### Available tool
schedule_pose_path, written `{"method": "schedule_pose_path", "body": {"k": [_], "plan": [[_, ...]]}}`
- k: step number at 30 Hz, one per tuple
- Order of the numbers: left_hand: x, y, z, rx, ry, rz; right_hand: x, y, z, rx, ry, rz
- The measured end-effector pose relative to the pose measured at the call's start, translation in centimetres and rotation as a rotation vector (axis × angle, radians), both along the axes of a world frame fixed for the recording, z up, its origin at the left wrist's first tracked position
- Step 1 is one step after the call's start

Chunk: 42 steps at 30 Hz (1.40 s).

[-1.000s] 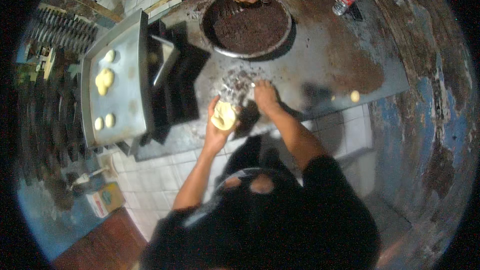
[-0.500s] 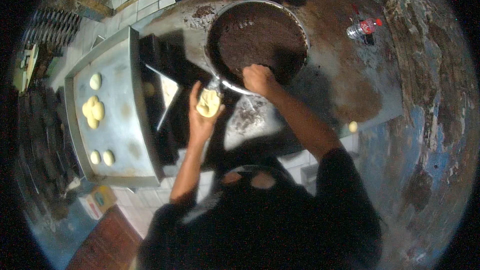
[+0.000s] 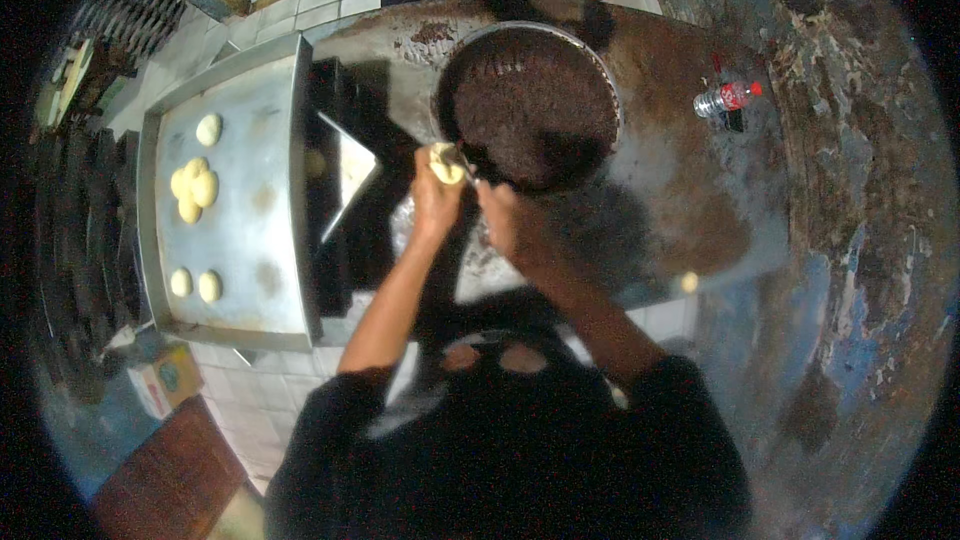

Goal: The person flattens pieces of dough by hand, uses a spoon to add dark filling from a bowl, seals the dough around the filling, and places the formed buns onto a metal tray.

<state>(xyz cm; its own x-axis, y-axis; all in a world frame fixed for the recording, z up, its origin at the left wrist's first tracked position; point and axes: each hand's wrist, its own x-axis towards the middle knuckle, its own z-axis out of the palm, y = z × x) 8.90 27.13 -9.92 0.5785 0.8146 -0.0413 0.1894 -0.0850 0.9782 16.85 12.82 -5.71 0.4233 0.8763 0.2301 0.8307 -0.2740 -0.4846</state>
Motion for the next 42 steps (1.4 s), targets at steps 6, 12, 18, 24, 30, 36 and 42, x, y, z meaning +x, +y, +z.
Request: {"method": "schedule_pose_path", "body": {"k": [6, 12, 18, 24, 30, 36, 42], "plan": [[-4.3, 1.0, -1.9, 0.143, 0.199, 0.082, 1.7, -2.1, 1.2, 0.011, 0.272, 0.215], [-6.5, 2.3, -1.8, -0.371, -0.040, -0.002, 8.2, 6.5, -4.1, -0.173, 0.221, -0.117], [-5.3, 2.7, -1.7, -0.252, 0.001, 0.011, 7.6, 7.9, -7.7, -0.142, 0.911, -0.190], [-2.4, 3.3, -1.8, -0.079, -0.079, -0.029, 7.6, 3.7, 2.0, -0.186, 1.306, -0.029], [-0.3, 1.1, 1.2, 0.199, 0.045, -0.010, -1.5, -0.8, 1.8, 0.075, -0.019, 0.099], [-6.6, -2.0, 1.1, -0.159, 0.108, 0.040, -2.4, -7.5, 0.5, 0.125, 0.116, 0.127], [-10.2, -10.1, 2.2, -0.528, -0.221, -0.088, -1.9, -6.6, -3.2, 0.147, 0.561, -0.120]]}}
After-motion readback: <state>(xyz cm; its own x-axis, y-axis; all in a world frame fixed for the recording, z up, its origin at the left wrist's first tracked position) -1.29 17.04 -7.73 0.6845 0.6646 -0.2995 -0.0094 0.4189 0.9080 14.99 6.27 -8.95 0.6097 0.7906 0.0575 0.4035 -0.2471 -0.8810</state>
